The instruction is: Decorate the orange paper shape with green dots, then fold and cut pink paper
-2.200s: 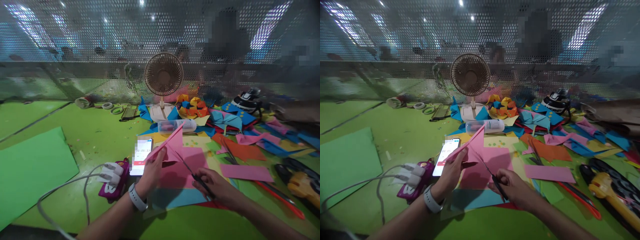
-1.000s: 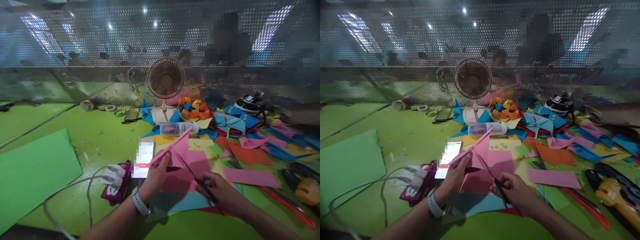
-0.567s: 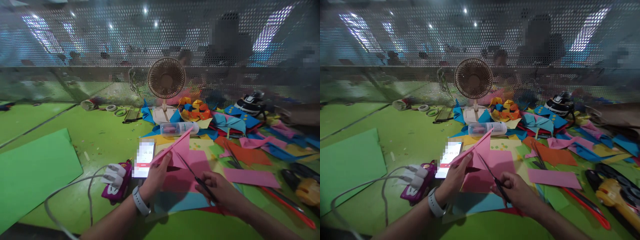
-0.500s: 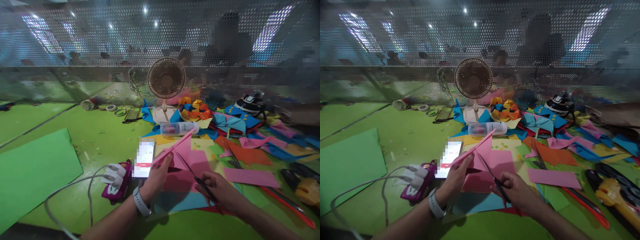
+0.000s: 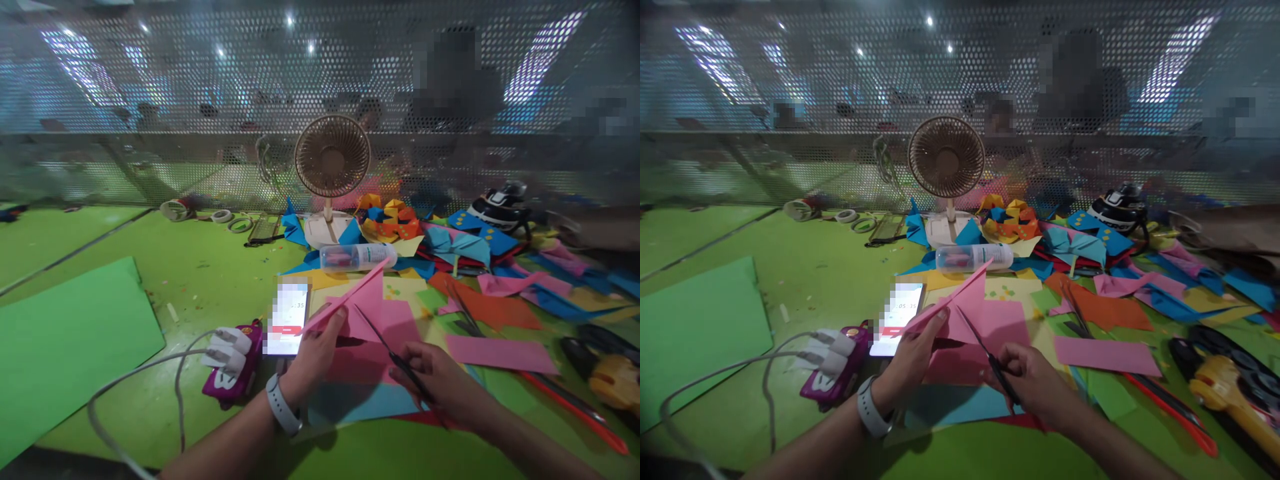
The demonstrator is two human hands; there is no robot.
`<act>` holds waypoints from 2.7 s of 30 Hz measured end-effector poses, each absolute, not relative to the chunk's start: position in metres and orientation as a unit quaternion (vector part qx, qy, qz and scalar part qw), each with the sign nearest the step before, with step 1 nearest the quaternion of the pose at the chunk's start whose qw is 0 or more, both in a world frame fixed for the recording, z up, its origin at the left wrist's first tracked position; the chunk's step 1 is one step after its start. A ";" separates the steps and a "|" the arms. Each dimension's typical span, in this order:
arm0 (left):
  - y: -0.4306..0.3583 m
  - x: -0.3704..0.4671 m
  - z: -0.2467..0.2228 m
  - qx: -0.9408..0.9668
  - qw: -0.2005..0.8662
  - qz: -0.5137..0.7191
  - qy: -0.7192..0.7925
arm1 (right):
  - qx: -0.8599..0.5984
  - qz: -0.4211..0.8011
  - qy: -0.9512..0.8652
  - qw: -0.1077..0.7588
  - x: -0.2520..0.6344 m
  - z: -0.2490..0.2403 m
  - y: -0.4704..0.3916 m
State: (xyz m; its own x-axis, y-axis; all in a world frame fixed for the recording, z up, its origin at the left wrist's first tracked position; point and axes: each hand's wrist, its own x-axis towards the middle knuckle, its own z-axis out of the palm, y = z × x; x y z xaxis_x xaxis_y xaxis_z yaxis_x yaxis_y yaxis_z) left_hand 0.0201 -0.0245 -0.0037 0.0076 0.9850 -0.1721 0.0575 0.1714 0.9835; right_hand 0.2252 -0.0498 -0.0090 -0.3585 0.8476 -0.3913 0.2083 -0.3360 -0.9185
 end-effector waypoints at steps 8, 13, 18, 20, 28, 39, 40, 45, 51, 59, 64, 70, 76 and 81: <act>-0.028 0.019 0.008 0.566 0.441 0.382 0.583 | -0.511 0.649 -0.503 0.254 0.223 -0.009 -0.047; -0.028 0.022 0.011 0.546 0.461 0.397 0.576 | -0.514 0.649 -0.497 0.261 0.224 -0.011 -0.048; -0.029 0.019 0.003 0.576 0.431 0.382 0.580 | -0.502 0.647 -0.507 0.268 0.227 -0.019 -0.048; -0.029 0.017 0.001 0.612 0.410 0.368 0.568 | -0.501 0.649 -0.507 0.266 0.227 -0.019 -0.048; -0.031 0.018 -0.003 0.549 0.460 0.379 0.586 | -0.504 0.643 -0.511 0.268 0.226 -0.016 -0.047; -0.034 0.020 0.005 0.554 0.447 0.358 0.604 | -0.506 0.644 -0.509 0.264 0.226 -0.018 -0.049; -0.033 0.020 0.007 0.566 0.444 0.351 0.600 | -0.507 0.646 -0.506 0.264 0.225 -0.017 -0.049; -0.031 0.019 0.007 0.576 0.434 0.341 0.603 | -0.509 0.653 -0.495 0.264 0.225 -0.016 -0.049; -0.031 0.015 -0.002 0.592 0.427 0.358 0.583 | -0.509 0.655 -0.496 0.257 0.225 -0.017 -0.049; -0.032 0.021 0.008 0.535 0.459 0.376 0.601 | -0.510 0.648 -0.506 0.252 0.225 -0.016 -0.048; -0.032 0.018 0.001 0.563 0.451 0.374 0.583 | -0.515 0.644 -0.503 0.259 0.223 -0.014 -0.049; -0.031 0.013 -0.007 0.606 0.420 0.358 0.572 | -0.515 0.647 -0.503 0.253 0.223 -0.014 -0.049; -0.033 0.017 0.005 0.590 0.425 0.361 0.584 | -0.512 0.646 -0.509 0.247 0.223 -0.015 -0.049; -0.031 0.021 0.006 0.547 0.456 0.361 0.603 | -0.522 0.638 -0.510 0.246 0.223 -0.015 -0.049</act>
